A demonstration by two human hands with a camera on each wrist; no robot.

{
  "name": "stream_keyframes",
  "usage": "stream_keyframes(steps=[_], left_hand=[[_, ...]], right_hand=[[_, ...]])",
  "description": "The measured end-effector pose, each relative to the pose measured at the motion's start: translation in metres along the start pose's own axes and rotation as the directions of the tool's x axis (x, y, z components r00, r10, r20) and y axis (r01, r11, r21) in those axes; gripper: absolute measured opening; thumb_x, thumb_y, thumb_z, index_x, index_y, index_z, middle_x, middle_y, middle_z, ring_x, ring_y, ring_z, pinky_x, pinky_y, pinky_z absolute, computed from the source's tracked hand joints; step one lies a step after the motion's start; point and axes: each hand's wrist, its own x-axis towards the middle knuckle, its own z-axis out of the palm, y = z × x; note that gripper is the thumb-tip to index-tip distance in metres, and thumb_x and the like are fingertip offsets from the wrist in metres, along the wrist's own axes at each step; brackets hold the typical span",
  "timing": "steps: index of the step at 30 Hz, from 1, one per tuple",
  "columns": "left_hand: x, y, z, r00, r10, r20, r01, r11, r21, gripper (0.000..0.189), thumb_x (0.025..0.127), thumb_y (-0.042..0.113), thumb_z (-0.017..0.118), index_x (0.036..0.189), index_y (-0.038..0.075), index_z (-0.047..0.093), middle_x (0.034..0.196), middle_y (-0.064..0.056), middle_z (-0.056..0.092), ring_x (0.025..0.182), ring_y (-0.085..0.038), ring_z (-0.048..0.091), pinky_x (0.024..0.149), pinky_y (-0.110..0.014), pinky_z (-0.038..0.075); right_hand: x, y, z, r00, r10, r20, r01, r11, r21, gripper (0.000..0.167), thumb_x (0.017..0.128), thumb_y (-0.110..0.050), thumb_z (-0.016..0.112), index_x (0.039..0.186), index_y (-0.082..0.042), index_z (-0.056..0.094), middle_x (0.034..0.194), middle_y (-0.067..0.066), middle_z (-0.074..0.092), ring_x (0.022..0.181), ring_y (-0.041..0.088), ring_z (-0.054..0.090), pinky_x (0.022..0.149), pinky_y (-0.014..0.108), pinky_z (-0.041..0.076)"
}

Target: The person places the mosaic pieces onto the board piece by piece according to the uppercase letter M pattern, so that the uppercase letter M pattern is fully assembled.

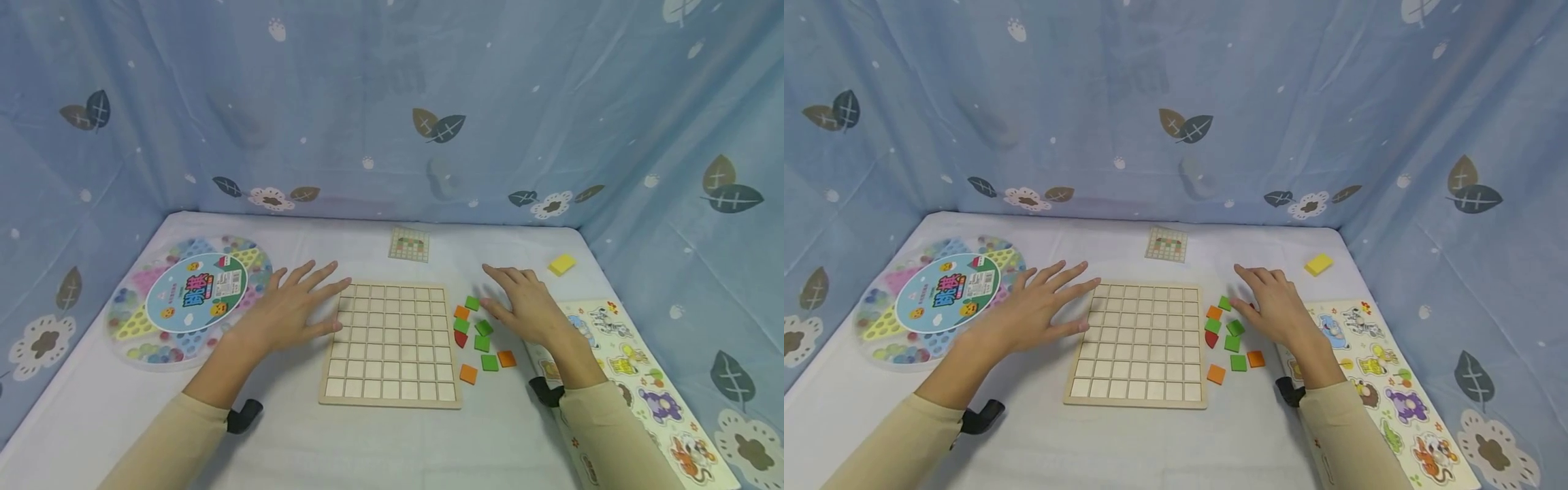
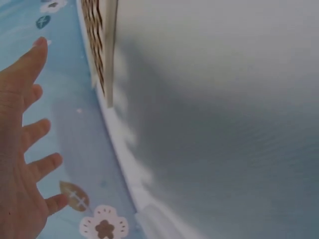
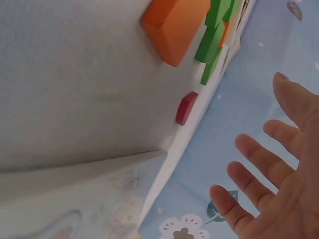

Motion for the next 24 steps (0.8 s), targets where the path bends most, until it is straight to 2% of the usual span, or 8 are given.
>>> stream_keyframes(steps=[4,12,16,20,24], left_hand=[[-0.003,0.000,0.003,1.000,0.001,0.006,-0.001,1.000,-0.015,0.076,0.096,0.063,0.060,0.160,0.034,0.034,0.171,-0.004,0.024,0.153,-0.040,0.027,0.114,-0.073,0.023],[-0.006,-0.003,0.011,0.999,-0.001,0.042,0.002,0.999,-0.036,0.079,0.092,0.067,0.062,0.158,0.030,0.040,0.166,-0.007,0.036,0.152,-0.038,0.030,0.115,-0.068,0.027],[-0.008,-0.004,0.014,0.998,-0.004,0.059,0.007,0.998,-0.060,0.085,0.088,0.070,0.066,0.158,0.029,0.040,0.165,-0.009,0.037,0.151,-0.040,0.032,0.115,-0.068,0.029],[-0.009,-0.006,0.016,0.995,-0.021,0.094,0.031,0.994,-0.102,0.094,0.082,0.071,0.071,0.159,0.029,0.039,0.165,-0.009,0.036,0.151,-0.040,0.032,0.114,-0.069,0.027],[-0.010,-0.008,0.018,0.990,-0.035,0.135,0.051,0.992,-0.116,0.102,0.077,0.074,0.074,0.160,0.030,0.036,0.167,-0.009,0.034,0.151,-0.041,0.030,0.113,-0.072,0.026]], right_hand=[[-0.001,0.003,0.002,1.000,0.018,0.025,-0.019,0.999,0.030,0.064,0.102,-0.035,0.065,0.155,-0.008,0.042,0.144,0.023,0.054,0.126,0.045,0.048,0.104,0.064,0.041],[-0.003,0.009,0.007,0.994,0.075,0.078,-0.081,0.993,0.087,0.066,0.100,-0.029,0.068,0.154,-0.003,0.042,0.131,0.024,0.059,0.118,0.043,0.056,0.097,0.060,0.049],[-0.004,0.011,0.007,0.990,0.108,0.096,-0.116,0.990,0.079,0.067,0.098,-0.029,0.071,0.153,-0.002,0.042,0.124,0.023,0.061,0.101,0.035,0.061,0.088,0.053,0.053],[-0.003,0.011,0.007,0.983,0.138,0.118,-0.148,0.986,0.082,0.068,0.095,-0.027,0.074,0.151,-0.002,0.044,0.117,0.022,0.063,0.085,0.026,0.057,0.078,0.045,0.052],[-0.002,0.012,0.007,0.974,0.170,0.148,-0.185,0.978,0.095,0.068,0.094,-0.024,0.076,0.150,-0.001,0.046,0.113,0.020,0.064,0.083,0.024,0.057,0.076,0.041,0.052]])
